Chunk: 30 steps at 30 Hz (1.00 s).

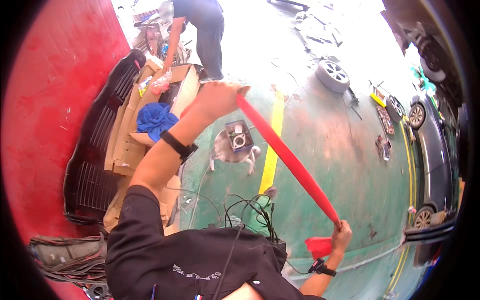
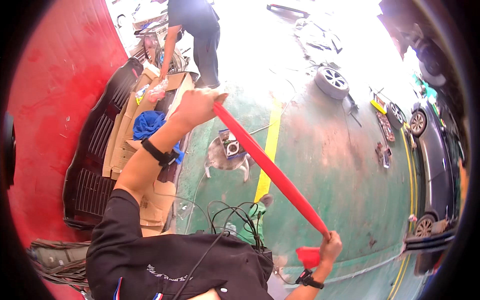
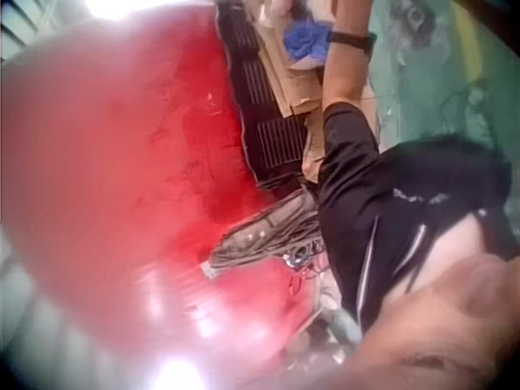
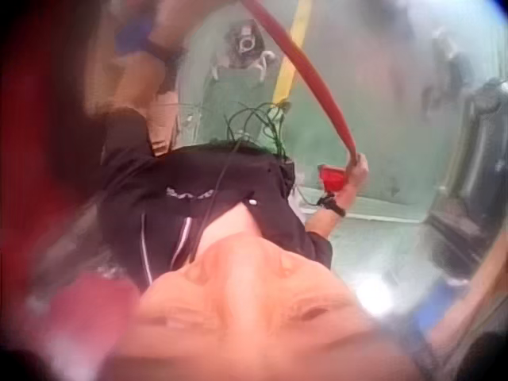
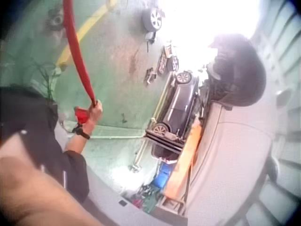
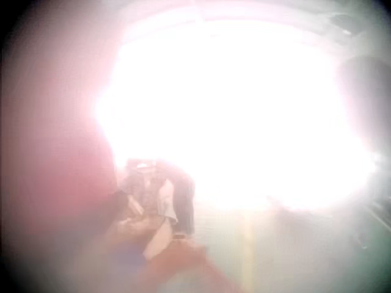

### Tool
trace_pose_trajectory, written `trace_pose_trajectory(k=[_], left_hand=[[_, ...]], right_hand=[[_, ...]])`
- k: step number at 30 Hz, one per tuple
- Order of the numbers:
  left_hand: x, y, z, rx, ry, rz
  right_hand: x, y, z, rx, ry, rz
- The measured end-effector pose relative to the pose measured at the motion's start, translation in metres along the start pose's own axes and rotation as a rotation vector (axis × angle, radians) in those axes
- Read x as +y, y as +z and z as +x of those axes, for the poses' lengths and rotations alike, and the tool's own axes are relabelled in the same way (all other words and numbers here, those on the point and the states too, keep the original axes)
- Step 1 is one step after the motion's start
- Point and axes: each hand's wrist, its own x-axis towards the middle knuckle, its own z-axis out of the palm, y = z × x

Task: The person picks up a red cloth, uses a screwdriver to remove a screw from the underside of a vehicle, and then detaches a plastic component from the engine bay using the screwdriver to pry it loose.

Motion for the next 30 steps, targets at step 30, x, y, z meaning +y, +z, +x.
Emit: trace_pose_trajectory(k=[30], left_hand=[[-0.056, 0.570, 0.552, -0.063, -0.258, -0.289]], right_hand=[[0.164, 0.168, 0.635, -0.087, 0.630, 0.186]])
